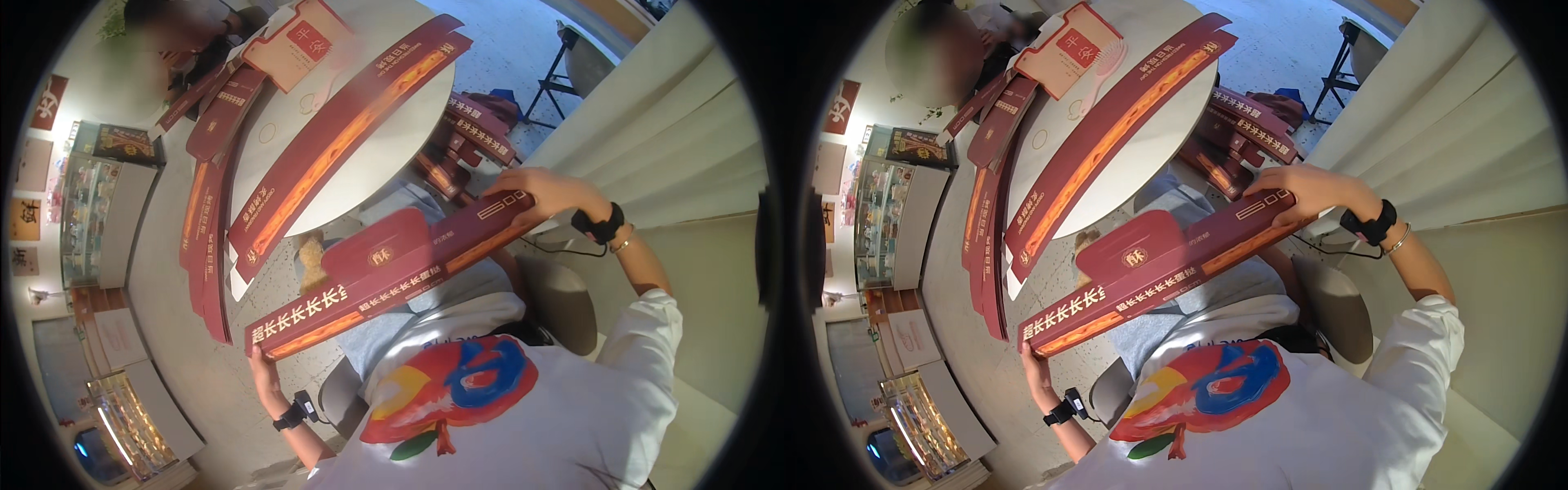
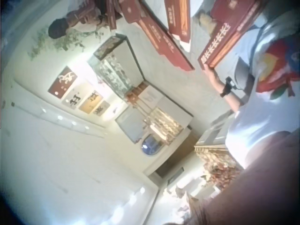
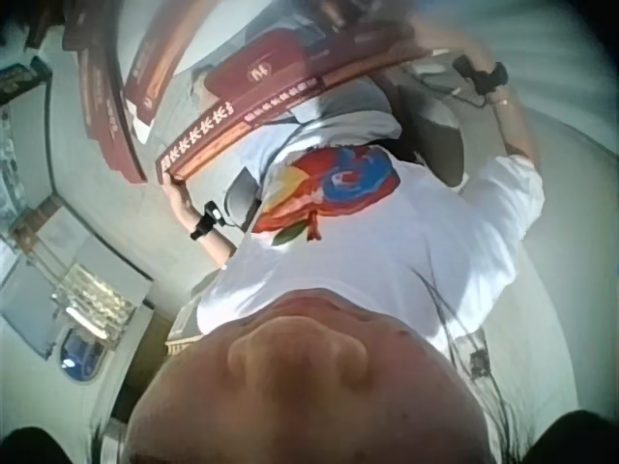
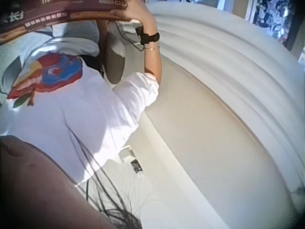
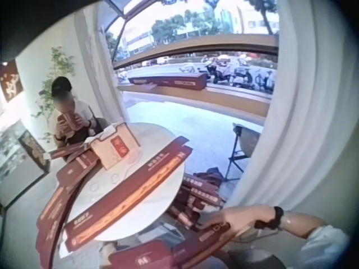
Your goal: The person assembles flat-packed cardboard boxes by folding and interlocking the flaps. They handle multiple identical red boxes, folding side panels and locking tabs to form rectangular containers.
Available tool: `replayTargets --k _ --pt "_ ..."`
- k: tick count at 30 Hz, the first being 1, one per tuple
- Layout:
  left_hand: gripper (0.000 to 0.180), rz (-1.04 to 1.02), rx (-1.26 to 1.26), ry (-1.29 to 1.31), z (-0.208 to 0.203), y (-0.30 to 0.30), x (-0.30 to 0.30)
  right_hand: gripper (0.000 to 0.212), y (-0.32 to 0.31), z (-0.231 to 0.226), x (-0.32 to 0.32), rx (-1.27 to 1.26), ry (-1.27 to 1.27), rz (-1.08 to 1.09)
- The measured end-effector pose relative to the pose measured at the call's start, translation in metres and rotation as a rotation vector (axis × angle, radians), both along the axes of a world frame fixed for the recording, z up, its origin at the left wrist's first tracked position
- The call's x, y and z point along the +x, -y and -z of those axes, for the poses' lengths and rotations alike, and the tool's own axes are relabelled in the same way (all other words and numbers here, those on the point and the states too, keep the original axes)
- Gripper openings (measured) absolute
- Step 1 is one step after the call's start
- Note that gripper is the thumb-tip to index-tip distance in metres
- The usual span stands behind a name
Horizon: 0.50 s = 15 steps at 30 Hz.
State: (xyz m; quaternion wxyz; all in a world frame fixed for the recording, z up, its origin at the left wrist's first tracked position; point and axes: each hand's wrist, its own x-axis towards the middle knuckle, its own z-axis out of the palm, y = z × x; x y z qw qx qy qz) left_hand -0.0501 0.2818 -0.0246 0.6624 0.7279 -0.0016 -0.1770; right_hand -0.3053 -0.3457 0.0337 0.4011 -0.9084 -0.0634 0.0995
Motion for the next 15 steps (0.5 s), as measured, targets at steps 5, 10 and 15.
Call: replayTargets --k 5,10,15 --pt "0.058 0.167 -0.034 -0.409 0.017 0.060 0.009 0.050 0.046 0.054 -0.013 0.221 -0.467 0.014" --pt "0.062 0.352 0.143 -0.386 0.023 0.123 0.025 0.052 0.071 0.067 -0.029 0.259 -0.633 0.128" --pt "0.062 0.454 0.222 -0.329 0.009 0.169 0.039 0.058 0.092 0.093 -0.059 0.340 -0.482 0.409"
